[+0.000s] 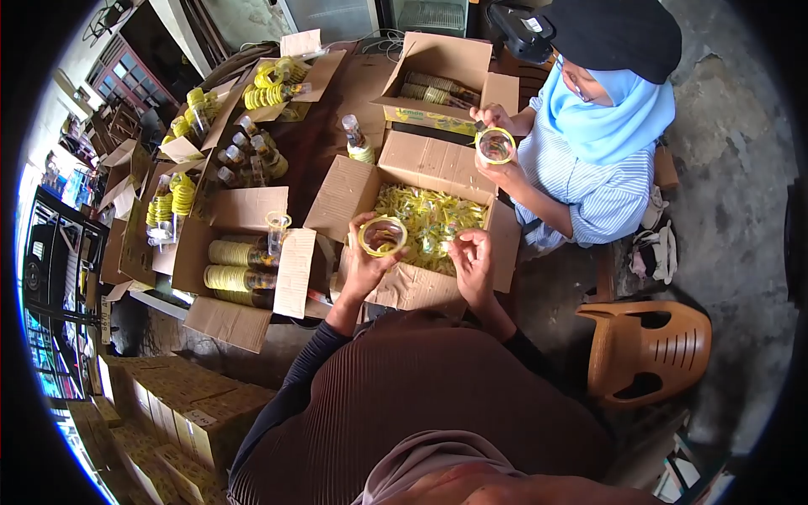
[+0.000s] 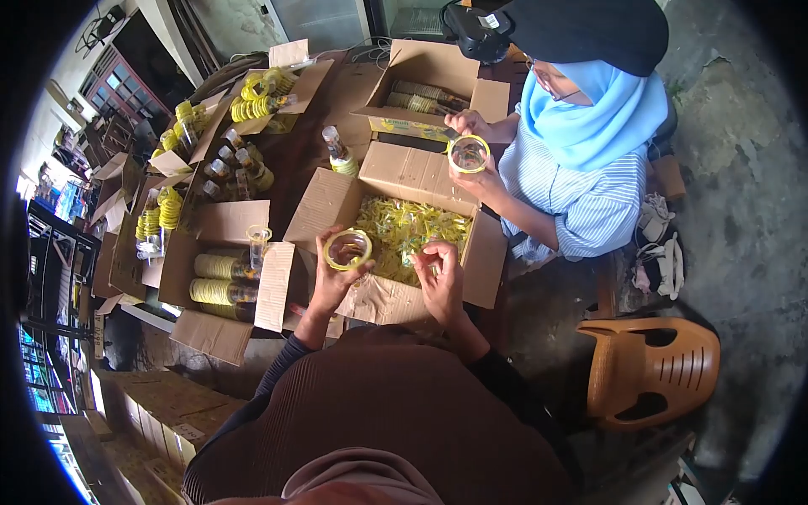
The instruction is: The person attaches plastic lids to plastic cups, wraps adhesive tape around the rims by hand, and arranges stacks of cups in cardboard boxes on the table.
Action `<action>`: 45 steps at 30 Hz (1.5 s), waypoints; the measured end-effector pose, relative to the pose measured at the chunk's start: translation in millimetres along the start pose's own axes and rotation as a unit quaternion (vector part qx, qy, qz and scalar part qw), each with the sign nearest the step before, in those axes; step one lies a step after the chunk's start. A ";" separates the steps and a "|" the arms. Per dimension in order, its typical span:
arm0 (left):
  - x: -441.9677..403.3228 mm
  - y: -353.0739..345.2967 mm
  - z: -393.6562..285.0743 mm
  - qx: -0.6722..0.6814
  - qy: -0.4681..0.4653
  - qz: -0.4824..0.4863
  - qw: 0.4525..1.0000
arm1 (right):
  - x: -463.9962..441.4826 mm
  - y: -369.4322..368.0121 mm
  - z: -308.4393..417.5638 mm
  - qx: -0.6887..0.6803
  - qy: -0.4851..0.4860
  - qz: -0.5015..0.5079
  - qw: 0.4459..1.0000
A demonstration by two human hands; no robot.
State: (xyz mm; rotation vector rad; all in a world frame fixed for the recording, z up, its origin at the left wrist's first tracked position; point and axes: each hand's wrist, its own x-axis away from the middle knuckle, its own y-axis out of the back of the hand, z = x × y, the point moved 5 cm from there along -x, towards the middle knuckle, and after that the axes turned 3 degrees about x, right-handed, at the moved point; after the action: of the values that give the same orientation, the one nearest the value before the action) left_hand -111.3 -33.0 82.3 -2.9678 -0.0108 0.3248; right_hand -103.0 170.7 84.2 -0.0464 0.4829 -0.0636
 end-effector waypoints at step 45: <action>24.6 -38.2 -10.0 -0.372 -0.149 0.113 0.909 | 60.3 114.7 -58.1 0.150 -0.322 0.272 0.894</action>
State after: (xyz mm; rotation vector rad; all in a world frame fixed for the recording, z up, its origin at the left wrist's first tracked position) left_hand -84.8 3.9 92.6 -3.6292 0.2254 1.0066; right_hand -71.0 279.0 -2.0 0.3660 -0.1981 0.4209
